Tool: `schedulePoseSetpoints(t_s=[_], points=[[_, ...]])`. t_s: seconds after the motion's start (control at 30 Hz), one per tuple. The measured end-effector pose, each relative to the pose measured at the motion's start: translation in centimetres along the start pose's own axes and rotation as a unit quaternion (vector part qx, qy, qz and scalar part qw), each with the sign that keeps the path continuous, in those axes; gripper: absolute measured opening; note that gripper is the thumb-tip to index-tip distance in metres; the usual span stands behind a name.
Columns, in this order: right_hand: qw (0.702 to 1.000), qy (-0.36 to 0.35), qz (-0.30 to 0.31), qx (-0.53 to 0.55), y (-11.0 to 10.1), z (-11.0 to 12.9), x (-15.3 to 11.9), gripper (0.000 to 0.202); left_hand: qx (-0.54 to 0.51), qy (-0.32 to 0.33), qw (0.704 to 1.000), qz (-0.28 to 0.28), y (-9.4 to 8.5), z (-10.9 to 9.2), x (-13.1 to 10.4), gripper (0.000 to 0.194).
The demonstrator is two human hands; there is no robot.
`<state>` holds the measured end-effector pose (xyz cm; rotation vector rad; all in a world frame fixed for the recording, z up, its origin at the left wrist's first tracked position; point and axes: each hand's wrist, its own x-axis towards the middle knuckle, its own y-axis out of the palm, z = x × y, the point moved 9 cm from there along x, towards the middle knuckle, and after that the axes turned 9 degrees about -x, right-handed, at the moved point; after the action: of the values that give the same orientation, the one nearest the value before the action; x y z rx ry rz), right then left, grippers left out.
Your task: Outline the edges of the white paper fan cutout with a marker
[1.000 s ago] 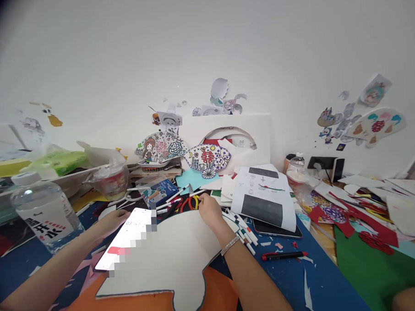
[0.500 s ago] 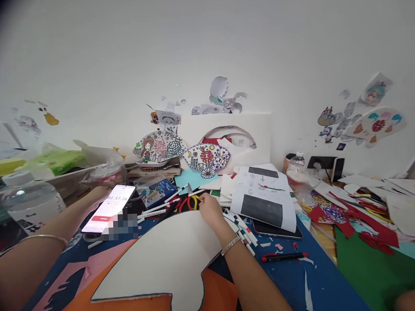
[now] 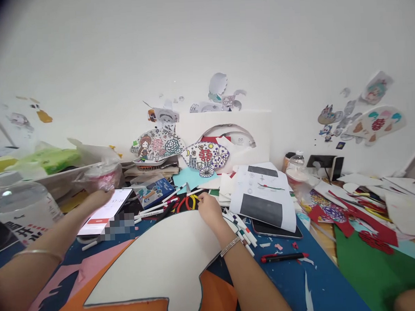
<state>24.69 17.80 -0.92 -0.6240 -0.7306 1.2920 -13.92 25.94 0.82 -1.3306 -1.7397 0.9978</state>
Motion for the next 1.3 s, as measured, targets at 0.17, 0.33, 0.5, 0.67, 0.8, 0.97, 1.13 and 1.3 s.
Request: schedulePoseSetpoints(t_s=[0.17, 0.33, 0.5, 0.67, 0.8, 0.97, 1.13, 1.3], points=[[1.000, 0.004, 0.000, -0.001, 0.1, 0.0, -0.1, 0.030, 0.084, -0.040, 0.996, -0.004, 0.9, -0.2, -5.4, 0.093], [1.000, 0.001, 0.000, 0.000, 0.0, 0.1, -0.2, 0.030, 0.101, -0.018, 0.995, 0.005, 1.2, -0.9, -7.6, 0.094], [1.000, -0.003, -0.002, 0.003, -0.2, 0.3, -0.2, 0.030, 0.121, -0.011, 0.992, 0.013, 1.2, -0.8, -7.2, 0.101], [1.000, -0.003, -0.004, 0.000, -0.1, 0.2, -0.1, 0.030, 0.124, 0.003, 0.992, -0.022, 0.8, -1.1, -6.5, 0.096], [1.000, -0.006, -0.003, -0.001, 0.0, 0.3, 0.0, 0.029, 0.122, 0.012, 0.991, -0.047, 0.5, -1.4, -6.8, 0.089], [1.000, -0.016, -0.014, 0.011, -0.1, 0.3, 0.1, 0.029, 0.153, 0.076, 0.980, -0.102, -0.2, -3.7, -10.9, 0.083], [0.998, -0.031, -0.039, 0.041, -0.5, 0.1, 0.4, 0.027, 0.073, 0.184, 0.972, -0.130, 3.0, -4.8, -19.5, 0.074], [0.991, -0.047, -0.089, 0.084, -3.4, 1.1, 0.1, 0.027, -0.108, 0.227, 0.964, -0.091, 6.4, -3.4, -24.9, 0.066]])
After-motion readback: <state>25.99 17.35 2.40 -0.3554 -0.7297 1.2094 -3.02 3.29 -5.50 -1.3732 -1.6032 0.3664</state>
